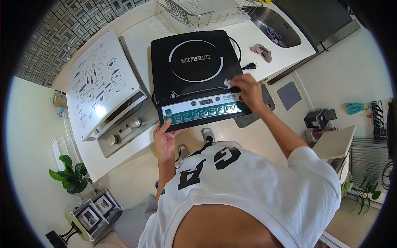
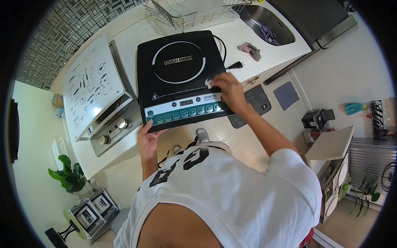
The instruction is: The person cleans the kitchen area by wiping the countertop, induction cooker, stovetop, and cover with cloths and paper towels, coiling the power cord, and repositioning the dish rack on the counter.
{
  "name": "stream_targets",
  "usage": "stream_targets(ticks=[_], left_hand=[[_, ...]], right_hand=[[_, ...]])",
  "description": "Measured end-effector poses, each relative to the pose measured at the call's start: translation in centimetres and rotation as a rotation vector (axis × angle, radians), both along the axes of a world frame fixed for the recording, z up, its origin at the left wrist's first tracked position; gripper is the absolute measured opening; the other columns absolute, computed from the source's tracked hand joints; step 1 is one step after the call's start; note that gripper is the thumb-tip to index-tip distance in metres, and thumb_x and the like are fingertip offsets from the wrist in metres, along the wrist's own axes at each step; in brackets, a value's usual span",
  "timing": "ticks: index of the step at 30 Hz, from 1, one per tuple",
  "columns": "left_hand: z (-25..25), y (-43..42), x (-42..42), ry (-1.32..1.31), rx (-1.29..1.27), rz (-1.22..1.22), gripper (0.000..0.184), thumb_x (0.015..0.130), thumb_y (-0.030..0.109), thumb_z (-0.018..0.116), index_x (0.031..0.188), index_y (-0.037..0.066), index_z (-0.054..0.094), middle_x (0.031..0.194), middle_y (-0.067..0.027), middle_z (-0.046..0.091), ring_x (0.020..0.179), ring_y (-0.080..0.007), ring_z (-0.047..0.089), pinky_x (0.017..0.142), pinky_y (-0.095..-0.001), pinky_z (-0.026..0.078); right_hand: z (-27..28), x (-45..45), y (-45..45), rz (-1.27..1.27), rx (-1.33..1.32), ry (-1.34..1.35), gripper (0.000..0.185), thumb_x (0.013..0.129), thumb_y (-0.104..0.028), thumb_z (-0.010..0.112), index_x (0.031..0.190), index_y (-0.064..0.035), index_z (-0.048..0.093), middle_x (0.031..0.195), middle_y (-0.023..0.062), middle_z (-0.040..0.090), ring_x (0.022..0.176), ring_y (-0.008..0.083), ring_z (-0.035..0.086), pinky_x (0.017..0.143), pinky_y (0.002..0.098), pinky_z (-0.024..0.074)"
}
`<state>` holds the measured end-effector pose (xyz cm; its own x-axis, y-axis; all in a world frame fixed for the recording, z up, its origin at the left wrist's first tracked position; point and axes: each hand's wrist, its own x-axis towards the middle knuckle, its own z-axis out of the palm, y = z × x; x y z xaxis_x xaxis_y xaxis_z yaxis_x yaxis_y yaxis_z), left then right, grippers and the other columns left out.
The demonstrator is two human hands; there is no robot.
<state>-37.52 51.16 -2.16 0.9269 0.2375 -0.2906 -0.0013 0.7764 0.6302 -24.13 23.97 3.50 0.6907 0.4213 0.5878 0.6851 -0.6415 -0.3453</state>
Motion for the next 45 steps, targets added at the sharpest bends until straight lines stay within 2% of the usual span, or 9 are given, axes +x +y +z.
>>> stream_targets(ticks=[4,12,18,22,26,29,33,38,45], left_hand=[[0.4,0.0,0.0,0.007,0.0,-0.028,0.017,0.078,0.004,0.055,0.093,-0.002,0.055,0.091,-0.0141,0.062,0.078,-0.0279,0.063,0.066,-0.0442,0.055],[0.7,0.1,0.1,-0.008,0.029,-0.049,0.022,0.077,0.005,0.055,0.097,-0.002,0.053,0.093,-0.0142,0.062,0.08,-0.0277,0.063,0.066,-0.0444,0.055],[1.3,-0.4,-0.1,-0.004,0.022,-0.03,0.024,0.075,0.005,0.057,0.098,-0.003,0.053,0.09,-0.0142,0.061,0.076,-0.025,0.063,0.064,-0.0431,0.055],[-0.3,0.5,0.1,0.0,0.022,-0.064,0.025,0.077,0.005,0.055,0.101,-0.002,0.051,0.094,-0.0143,0.061,0.08,-0.0274,0.062,0.067,-0.0444,0.055],[-0.1,0.3,0.0,-0.009,0.016,-0.05,0.027,0.077,0.004,0.054,0.103,-0.003,0.051,0.093,-0.0148,0.061,0.08,-0.0271,0.062,0.067,-0.0434,0.055],[0.5,0.2,-0.1,-0.018,0.014,-0.056,0.027,0.077,0.004,0.054,0.103,-0.004,0.05,0.093,-0.0148,0.061,0.08,-0.027,0.062,0.067,-0.0436,0.055],[0.5,0.4,-0.1,-0.025,0.013,-0.062,0.027,0.077,0.004,0.054,0.103,-0.004,0.051,0.094,-0.0149,0.061,0.08,-0.0271,0.062,0.067,-0.043,0.055],[1.2,0.4,-0.1,-0.03,0.025,-0.078,0.026,0.077,0.003,0.053,0.102,-0.004,0.051,0.095,-0.0147,0.06,0.08,-0.027,0.062,0.067,-0.0431,0.055],[1.9,0.4,-0.2,-0.028,0.045,-0.072,0.028,0.076,0.006,0.055,0.102,-0.004,0.052,0.093,-0.0137,0.06,0.08,-0.0255,0.062,0.068,-0.0426,0.054]], right_hand=[[0.1,1.7,0.3,0.024,-0.037,0.015,0.032,0.059,0.014,0.049,0.077,-0.0076,0.064,0.083,0.0039,0.056,0.082,0.0237,0.053,0.07,0.0323,0.0465],[-0.6,19.4,8.0,-0.135,-0.053,-0.194,0.025,0.062,0.005,0.051,0.076,-0.0089,0.066,0.082,0.0081,0.056,0.085,0.0254,0.052,0.074,0.0353,0.0458],[-1.0,9.8,11.6,0.33,-0.059,-0.177,0.03,0.059,0.006,0.053,0.083,-0.0067,0.065,0.087,0.0066,0.059,0.085,0.0246,0.054,0.077,0.0326,0.0461],[0.1,1.7,9.0,0.473,-0.055,0.058,0.031,0.059,0.009,0.052,0.082,-0.0071,0.065,0.087,0.0047,0.057,0.084,0.0225,0.054,0.074,0.031,0.0469],[0.3,10.0,5.9,-0.028,-0.145,-0.119,0.029,0.061,0.008,0.053,0.083,-0.0064,0.065,0.084,0.009,0.055,0.083,0.0262,0.052,0.072,0.0345,0.0462],[-0.9,18.3,5.1,-0.331,0.034,-0.153,0.019,0.063,0.006,0.054,0.073,-0.0041,0.065,0.085,0.0146,0.053,0.084,0.0303,0.051,0.072,0.0371,0.0457],[-0.8,22.3,6.6,-0.448,-0.163,-0.167,0.015,0.059,0.002,0.059,0.072,-0.0043,0.065,0.089,0.0131,0.055,0.088,0.0291,0.05,0.076,0.0358,0.0456],[-0.3,22.9,9.1,-0.345,-0.115,-0.117,0.014,0.059,0.002,0.06,0.07,-0.005,0.064,0.085,0.0098,0.056,0.091,0.028,0.051,0.075,0.0356,0.0463],[-1.1,21.3,20.6,0.102,-0.034,-0.143,0.014,0.06,0.002,0.059,0.071,-0.006,0.064,0.085,0.0096,0.056,0.089,0.0282,0.052,0.076,0.0359,0.046]])
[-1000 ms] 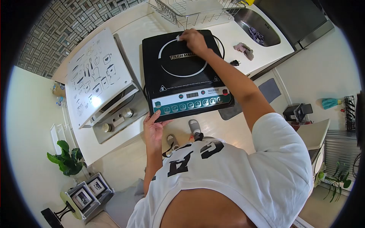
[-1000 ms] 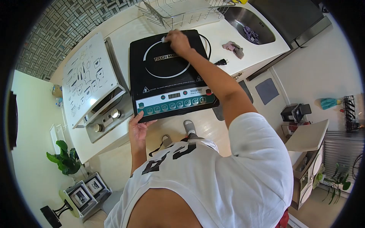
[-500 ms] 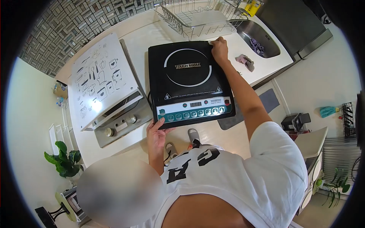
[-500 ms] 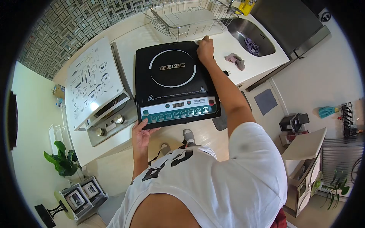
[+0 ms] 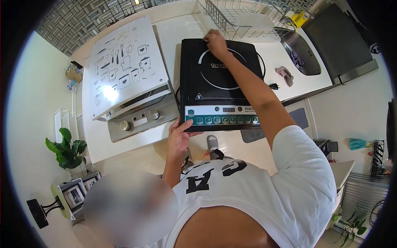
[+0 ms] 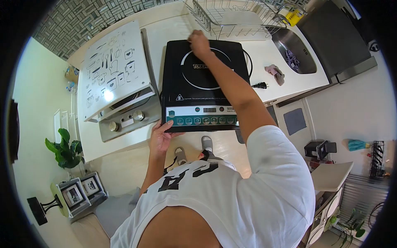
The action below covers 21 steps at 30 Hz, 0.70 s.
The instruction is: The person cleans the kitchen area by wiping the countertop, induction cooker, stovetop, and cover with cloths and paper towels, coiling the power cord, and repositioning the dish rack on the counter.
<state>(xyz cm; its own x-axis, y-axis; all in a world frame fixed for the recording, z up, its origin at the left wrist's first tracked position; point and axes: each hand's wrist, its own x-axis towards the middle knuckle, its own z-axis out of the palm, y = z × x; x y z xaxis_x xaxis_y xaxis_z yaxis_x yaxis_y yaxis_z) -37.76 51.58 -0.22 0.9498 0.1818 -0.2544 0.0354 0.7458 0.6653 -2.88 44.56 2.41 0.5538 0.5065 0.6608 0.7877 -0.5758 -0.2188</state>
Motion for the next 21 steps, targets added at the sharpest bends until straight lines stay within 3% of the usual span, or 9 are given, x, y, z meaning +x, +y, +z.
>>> stream_targets(ticks=[6,9,15,16,17,18,19,20,21], left_hand=[[-0.7,0.1,-0.1,-0.017,0.009,-0.003,0.028,0.077,0.007,0.055,0.103,-0.003,0.052,0.094,-0.012,0.06,0.082,-0.0245,0.061,0.069,-0.0433,0.053],[-0.8,0.3,-0.1,-0.033,-0.005,-0.017,0.027,0.077,0.006,0.055,0.102,-0.002,0.052,0.095,-0.0111,0.059,0.083,-0.0241,0.061,0.069,-0.0438,0.053],[-0.7,0.5,-0.2,-0.087,-0.111,-0.025,0.029,0.078,0.003,0.056,0.105,-0.004,0.049,0.096,-0.0132,0.058,0.083,-0.0245,0.061,0.069,-0.0424,0.054],[-0.9,0.5,-0.2,-0.131,-0.061,-0.032,0.03,0.084,0.018,0.053,0.105,-0.004,0.049,0.098,-0.0144,0.058,0.086,-0.0264,0.06,0.071,-0.045,0.053],[-1.3,0.7,-0.2,-0.121,-0.064,-0.04,0.03,0.084,0.018,0.053,0.105,-0.004,0.049,0.098,-0.0144,0.058,0.086,-0.0264,0.06,0.071,-0.045,0.053],[-1.7,1.2,-0.1,-0.13,-0.167,-0.084,0.038,0.086,0.029,0.048,0.106,-0.003,0.048,0.099,-0.0148,0.058,0.088,-0.0272,0.06,0.072,-0.0466,0.052],[-2.0,1.4,0.1,-0.138,-0.269,-0.126,0.047,0.087,0.04,0.043,0.108,-0.002,0.047,0.101,-0.0151,0.057,0.09,-0.0281,0.059,0.073,-0.0482,0.051],[-1.6,1.5,0.3,-0.075,-0.175,-0.103,0.069,0.082,0.06,0.034,0.111,-0.001,0.044,0.103,-0.0151,0.057,0.093,-0.029,0.058,0.074,-0.0506,0.05],[-1.8,1.6,0.3,-0.071,-0.173,-0.111,0.069,0.082,0.06,0.034,0.111,-0.001,0.044,0.103,-0.0151,0.057,0.093,-0.029,0.058,0.074,-0.0506,0.05]], right_hand=[[1.0,-0.2,5.2,0.383,0.109,0.169,0.016,0.063,0.006,0.055,0.074,-0.0023,0.063,0.078,0.0106,0.058,0.075,0.0234,0.059,0.067,0.0317,0.0489],[1.4,-1.1,5.6,0.416,0.12,0.195,0.017,0.064,0.007,0.055,0.076,-0.0017,0.063,0.076,0.0112,0.06,0.066,0.0213,0.061,0.062,0.0284,0.0497],[2.0,-6.0,4.5,0.513,-0.022,0.41,0.014,0.069,0.006,0.056,0.081,-0.0008,0.059,0.079,0.0089,0.063,0.068,0.0202,0.062,0.061,0.0281,0.0474],[2.1,-7.5,3.8,0.503,-0.019,0.42,0.014,0.069,0.006,0.056,0.081,-0.0008,0.059,0.079,0.0089,0.063,0.068,0.0202,0.062,0.061,0.0281,0.0474],[2.1,-9.2,3.1,0.532,-0.038,0.401,0.013,0.069,0.005,0.057,0.08,-0.0014,0.059,0.077,0.0081,0.062,0.068,0.0209,0.061,0.061,0.0289,0.0467],[2.1,-11.0,2.4,0.563,-0.057,0.379,0.012,0.068,0.004,0.058,0.079,-0.0019,0.058,0.075,0.0074,0.061,0.067,0.0216,0.06,0.061,0.0297,0.0459],[2.0,-12.8,1.7,0.557,-0.055,0.385,0.012,0.068,0.004,0.058,0.079,-0.0019,0.058,0.075,0.0074,0.061,0.067,0.0216,0.06,0.061,0.0297,0.0459],[1.8,-14.8,1.0,0.602,-0.069,0.328,0.011,0.068,0.003,0.058,0.077,-0.0036,0.058,0.074,0.0065,0.06,0.068,0.0221,0.059,0.063,0.0303,0.0442],[1.8,-16.8,0.2,0.643,-0.081,0.268,0.011,0.068,0.003,0.058,0.075,-0.0053,0.058,0.073,0.0056,0.059,0.07,0.0225,0.057,0.065,0.0309,0.0425]])
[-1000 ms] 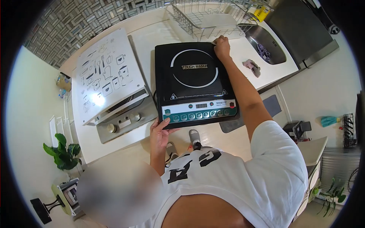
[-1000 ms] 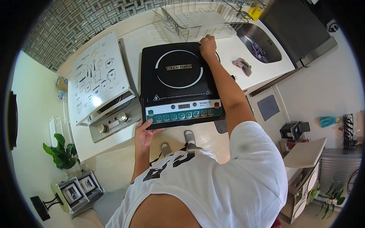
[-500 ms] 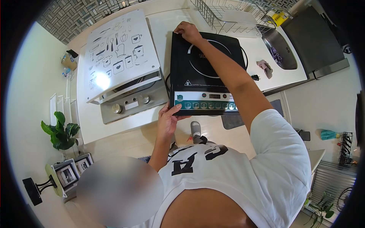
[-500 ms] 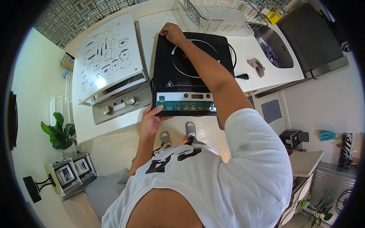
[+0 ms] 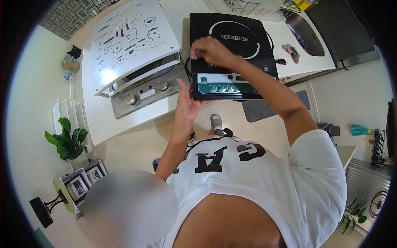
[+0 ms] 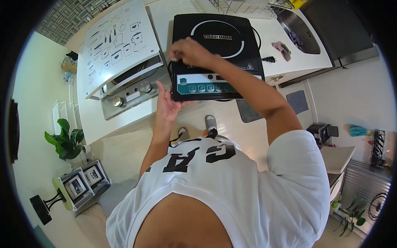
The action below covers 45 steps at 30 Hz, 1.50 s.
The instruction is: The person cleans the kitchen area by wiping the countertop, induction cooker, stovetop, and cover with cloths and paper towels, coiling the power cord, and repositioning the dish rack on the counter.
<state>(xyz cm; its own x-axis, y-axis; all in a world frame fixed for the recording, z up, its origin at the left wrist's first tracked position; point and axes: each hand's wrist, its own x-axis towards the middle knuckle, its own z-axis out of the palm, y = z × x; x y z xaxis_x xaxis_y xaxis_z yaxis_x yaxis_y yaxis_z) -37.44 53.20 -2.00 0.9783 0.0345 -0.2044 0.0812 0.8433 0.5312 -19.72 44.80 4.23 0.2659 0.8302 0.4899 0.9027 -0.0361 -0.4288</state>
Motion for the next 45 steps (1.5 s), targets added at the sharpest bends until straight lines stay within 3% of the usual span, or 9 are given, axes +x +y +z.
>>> stream_targets(ticks=[8,18,22,24,28,29,30,33,45], left_hand=[[0.7,0.7,0.8,0.108,0.035,-0.135,0.088,0.07,0.074,0.035,0.119,0.001,0.039,0.117,-0.0151,0.049,0.11,-0.0308,0.046,0.088,-0.0577,0.036],[1.9,0.2,2.3,0.262,0.327,-0.167,0.043,0.081,0.035,0.059,0.102,-0.002,0.054,0.096,-0.0119,0.06,0.085,-0.0201,0.061,0.07,-0.0388,0.052],[1.3,0.2,3.5,0.251,0.434,-0.043,0.043,0.077,0.032,0.065,0.102,-0.002,0.054,0.095,-0.0102,0.061,0.084,-0.0182,0.06,0.075,-0.0298,0.049],[1.2,0.3,3.9,0.3,0.438,-0.037,0.043,0.077,0.032,0.065,0.102,-0.002,0.054,0.095,-0.0104,0.061,0.084,-0.0186,0.06,0.075,-0.0316,0.049],[2.4,-0.6,3.7,0.325,0.471,0.011,0.038,0.077,0.027,0.064,0.099,-0.002,0.055,0.091,-0.0106,0.061,0.08,-0.019,0.061,0.071,-0.0317,0.051],[2.6,-0.9,3.8,0.347,0.461,0.028,0.036,0.076,0.025,0.065,0.097,-0.003,0.055,0.09,-0.011,0.061,0.077,-0.019,0.062,0.068,-0.0316,0.052],[2.9,-1.1,3.7,0.342,0.471,0.043,0.036,0.076,0.025,0.065,0.097,-0.003,0.055,0.09,-0.011,0.061,0.077,-0.019,0.062,0.068,-0.0316,0.052],[4.3,-2.1,3.5,0.314,0.421,0.038,0.036,0.071,0.021,0.069,0.094,-0.003,0.056,0.086,-0.0103,0.061,0.074,-0.0191,0.061,0.066,-0.0309,0.052],[6.6,-4.3,1.3,0.325,0.187,0.107,0.023,0.072,0.008,0.062,0.091,-0.002,0.056,0.085,-0.0113,0.06,0.073,-0.0199,0.061,0.067,-0.0304,0.051]], right_hand=[[-1.3,-11.1,-6.4,0.019,-0.073,0.075,0.021,0.062,0.003,0.057,0.079,-0.0095,0.058,0.084,0.0034,0.053,0.084,0.0206,0.05,0.076,0.0321,0.0332],[-0.9,-9.9,-22.9,-0.519,-0.059,0.022,0.024,0.065,0.009,0.054,0.081,-0.008,0.059,0.087,0.0029,0.052,0.089,0.022,0.047,0.078,0.0319,0.0335],[-1.5,-7.1,-26.2,-0.68,0.12,0.118,0.025,0.072,0.011,0.051,0.088,-0.0067,0.06,0.085,0.0042,0.053,0.084,0.0205,0.051,0.072,0.0311,0.0424],[-4.3,-3.8,-27.1,-0.847,0.637,0.584,0.025,0.078,0.012,0.045,0.089,-0.004,0.06,0.085,0.0036,0.055,0.077,0.0144,0.052,0.068,0.0274,0.0453],[-4.9,0.9,-26.8,-0.839,0.768,1.119,0.021,0.087,-0.003,0.038,0.089,0.0018,0.059,0.084,0.0066,0.056,0.065,0.0101,0.052,0.056,0.0235,0.044],[-5.3,2.2,-26.6,-0.768,0.703,1.079,0.028,0.089,-0.021,0.043,0.09,0.002,0.058,0.078,0.0071,0.056,0.061,0.0094,0.05,0.052,0.0228,0.0418],[-5.7,3.3,-26.5,-0.749,0.709,1.08,0.028,0.089,-0.021,0.043,0.09,0.002,0.058,0.078,0.0071,0.056,0.061,0.0094,0.05,0.052,0.0228,0.0418],[-3.0,4.1,-24.3,-0.847,0.349,1.31,0.056,0.081,-0.05,0.05,0.094,0.0038,0.057,0.073,0.0054,0.059,0.058,0.0121,0.054,0.051,0.0246,0.044],[-1.1,4.6,-23.7,-0.592,0.555,1.382,0.034,0.084,-0.028,0.053,0.098,0.0031,0.057,0.082,0.0067,0.061,0.068,0.0109,0.057,0.061,0.0214,0.0453]])
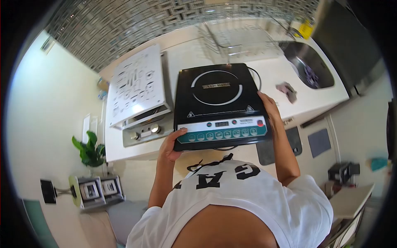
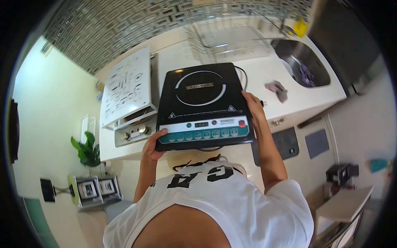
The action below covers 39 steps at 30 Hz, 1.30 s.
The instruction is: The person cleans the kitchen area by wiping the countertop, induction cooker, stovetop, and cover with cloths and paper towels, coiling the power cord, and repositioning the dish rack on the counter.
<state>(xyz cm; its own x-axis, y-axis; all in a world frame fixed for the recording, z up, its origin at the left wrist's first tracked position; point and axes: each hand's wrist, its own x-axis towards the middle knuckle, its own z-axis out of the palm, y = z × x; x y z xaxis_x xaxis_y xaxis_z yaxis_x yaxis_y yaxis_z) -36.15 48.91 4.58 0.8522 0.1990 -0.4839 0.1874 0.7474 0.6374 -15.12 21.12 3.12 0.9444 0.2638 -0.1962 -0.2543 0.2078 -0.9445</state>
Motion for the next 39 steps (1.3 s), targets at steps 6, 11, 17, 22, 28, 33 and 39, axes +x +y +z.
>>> stream_targets(ticks=[6,11,17,22,28,33,39], left_hand=[[6.0,-1.6,-4.1,-0.06,0.134,0.084,0.027,0.069,0.002,0.058,0.095,-0.004,0.054,0.083,-0.0106,0.059,0.071,-0.0188,0.061,0.064,-0.0284,0.051],[9.8,-2.0,-7.8,-0.082,0.203,0.258,0.024,0.068,0.0,0.057,0.091,-0.003,0.055,0.079,-0.0106,0.058,0.071,-0.0191,0.059,0.066,-0.0293,0.05],[10.9,3.5,-9.9,-0.148,0.265,0.58,0.01,0.067,0.003,0.059,0.077,-0.001,0.057,0.077,-0.0098,0.058,0.074,-0.0198,0.057,0.071,-0.031,0.046],[13.7,9.7,-8.3,-0.246,0.266,0.553,0.012,0.069,0.007,0.06,0.079,0.001,0.057,0.074,-0.0109,0.06,0.06,-0.0227,0.06,0.045,-0.0307,0.048],[13.5,20.2,-6.5,-0.379,0.19,0.347,0.029,0.069,0.003,0.059,0.096,-0.001,0.052,0.091,-0.0167,0.059,0.083,-0.0313,0.06,0.07,-0.0456,0.054],[11.2,27.4,-4.8,-0.395,0.185,0.282,0.029,0.069,0.003,0.058,0.097,-0.002,0.054,0.091,-0.0165,0.06,0.085,-0.03,0.059,0.074,-0.0473,0.051],[6.8,33.2,-2.2,-0.468,0.124,0.165,0.021,0.07,0.005,0.059,0.09,-0.001,0.054,0.085,-0.0132,0.06,0.078,-0.0268,0.06,0.072,-0.0391,0.051]], right_hand=[[0.9,-2.8,0.4,0.043,0.039,0.085,0.029,0.086,-0.026,0.051,0.094,0.0004,0.059,0.085,0.0039,0.061,0.073,0.0096,0.056,0.066,0.0206,0.044],[6.0,-4.7,2.6,0.135,0.173,0.059,0.03,0.087,-0.025,0.049,0.101,0.0008,0.056,0.091,0.0036,0.06,0.08,0.0092,0.055,0.074,0.022,0.0435],[9.6,-0.4,9.2,0.304,0.141,-0.283,0.023,0.085,-0.026,0.053,0.089,-0.0032,0.056,0.073,-0.0024,0.053,0.067,0.0057,0.047,0.059,0.02,0.0374],[13.7,4.5,15.3,0.279,-0.169,-0.614,0.027,0.083,-0.03,0.055,0.076,-0.0043,0.057,0.053,-0.0061,0.038,0.043,0.0033,0.026,0.04,0.0202,0.0194],[15.4,9.1,21.6,0.066,-0.778,-0.907,0.019,0.073,-0.026,0.059,0.074,-0.0076,0.064,0.071,0.0062,0.063,0.065,0.0169,0.058,0.06,0.0312,0.0443],[14.3,7.9,25.1,-0.108,-1.034,-0.918,0.019,0.073,-0.025,0.057,0.083,-0.011,0.065,0.08,0.0102,0.064,0.077,0.0265,0.061,0.068,0.0354,0.0474],[10.5,8.7,28.6,-0.226,-1.09,-0.937,0.02,0.074,-0.022,0.057,0.088,-0.0096,0.064,0.086,0.0146,0.062,0.082,0.0307,0.059,0.072,0.0393,0.0472]])
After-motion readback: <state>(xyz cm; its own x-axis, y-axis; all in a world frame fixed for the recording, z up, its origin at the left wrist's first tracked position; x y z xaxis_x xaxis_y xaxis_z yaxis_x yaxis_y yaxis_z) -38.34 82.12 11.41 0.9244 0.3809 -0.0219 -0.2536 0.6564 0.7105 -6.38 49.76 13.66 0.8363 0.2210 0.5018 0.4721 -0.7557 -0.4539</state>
